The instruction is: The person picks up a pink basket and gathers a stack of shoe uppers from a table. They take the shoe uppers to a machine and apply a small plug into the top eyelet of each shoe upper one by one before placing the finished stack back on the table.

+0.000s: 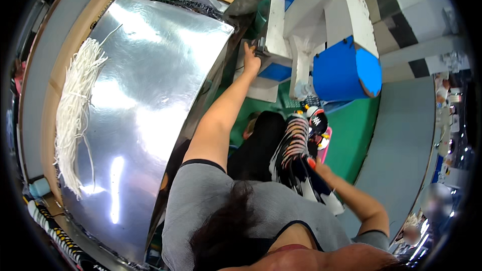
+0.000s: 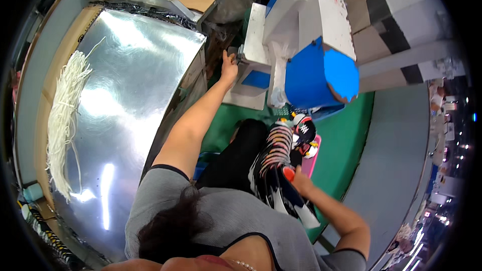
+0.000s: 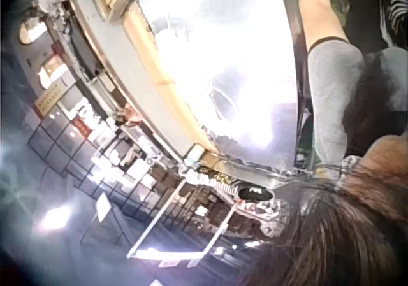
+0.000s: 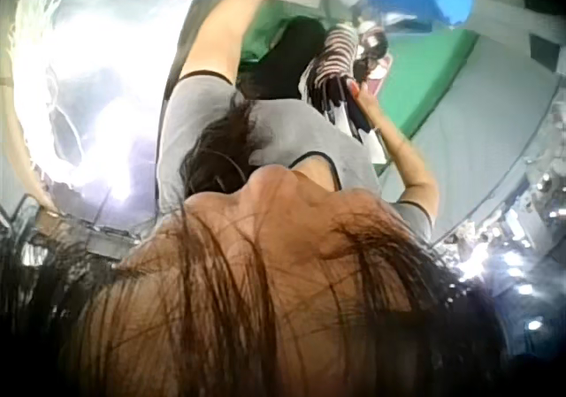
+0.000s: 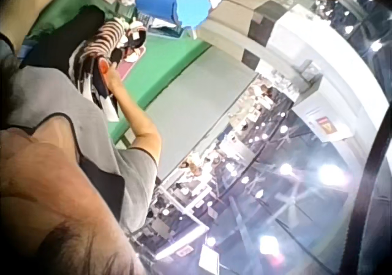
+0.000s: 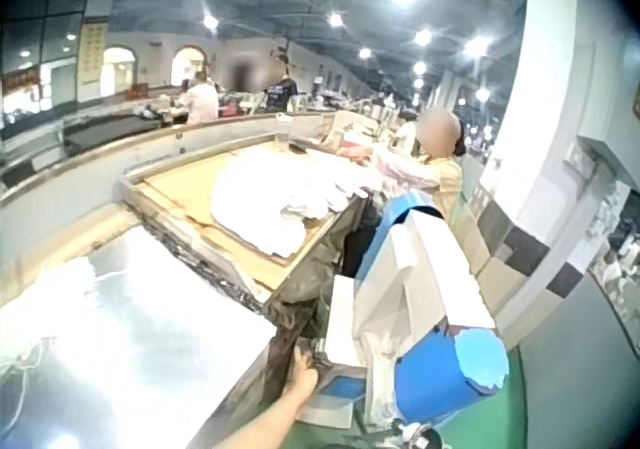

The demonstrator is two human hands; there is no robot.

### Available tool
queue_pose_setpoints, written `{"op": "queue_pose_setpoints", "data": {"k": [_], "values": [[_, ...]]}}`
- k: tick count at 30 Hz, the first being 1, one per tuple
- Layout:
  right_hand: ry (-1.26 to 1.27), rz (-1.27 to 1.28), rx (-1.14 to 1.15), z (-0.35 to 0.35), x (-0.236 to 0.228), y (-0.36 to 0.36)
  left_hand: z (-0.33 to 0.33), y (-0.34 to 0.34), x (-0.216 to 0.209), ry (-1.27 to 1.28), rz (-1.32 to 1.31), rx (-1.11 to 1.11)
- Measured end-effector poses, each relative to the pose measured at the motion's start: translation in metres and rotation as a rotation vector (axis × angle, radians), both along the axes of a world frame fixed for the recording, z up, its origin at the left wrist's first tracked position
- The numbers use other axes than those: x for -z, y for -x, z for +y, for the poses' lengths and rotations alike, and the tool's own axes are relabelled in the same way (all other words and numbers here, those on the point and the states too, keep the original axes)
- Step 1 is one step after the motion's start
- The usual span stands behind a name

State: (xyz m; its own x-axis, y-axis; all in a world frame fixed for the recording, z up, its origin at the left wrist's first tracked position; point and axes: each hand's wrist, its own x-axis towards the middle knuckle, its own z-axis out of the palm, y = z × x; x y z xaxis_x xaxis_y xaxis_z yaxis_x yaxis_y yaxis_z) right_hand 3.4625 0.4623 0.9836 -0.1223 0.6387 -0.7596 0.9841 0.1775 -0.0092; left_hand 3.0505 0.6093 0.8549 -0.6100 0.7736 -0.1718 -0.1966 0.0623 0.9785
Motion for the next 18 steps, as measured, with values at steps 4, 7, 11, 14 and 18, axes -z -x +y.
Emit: {"op": "queue_pose_setpoints", "data": {"k": [4, 7, 11, 14, 18], "values": [[-0.034, 0.092, 0.095, -0.015, 0.010, -0.035, 0.043, 0.006, 0.029, 0.152, 0.221, -0.094], [-0.045, 0.111, 0.127, -0.009, 0.015, -0.059, 0.056, 0.001, 0.051, 0.248, 0.436, -0.263], [-0.042, 0.076, 0.124, -0.005, -0.008, -0.048, 0.067, 0.005, 0.045, 0.215, 0.360, -0.169], [-0.028, 0.052, 0.136, -0.011, -0.022, -0.046, 0.059, -0.002, 0.029, 0.177, 0.455, -0.046], [-0.004, 0.114, 0.157, -0.019, -0.020, -0.073, -0.029, -0.088, -0.033, 0.271, -0.150, 0.238]]}}
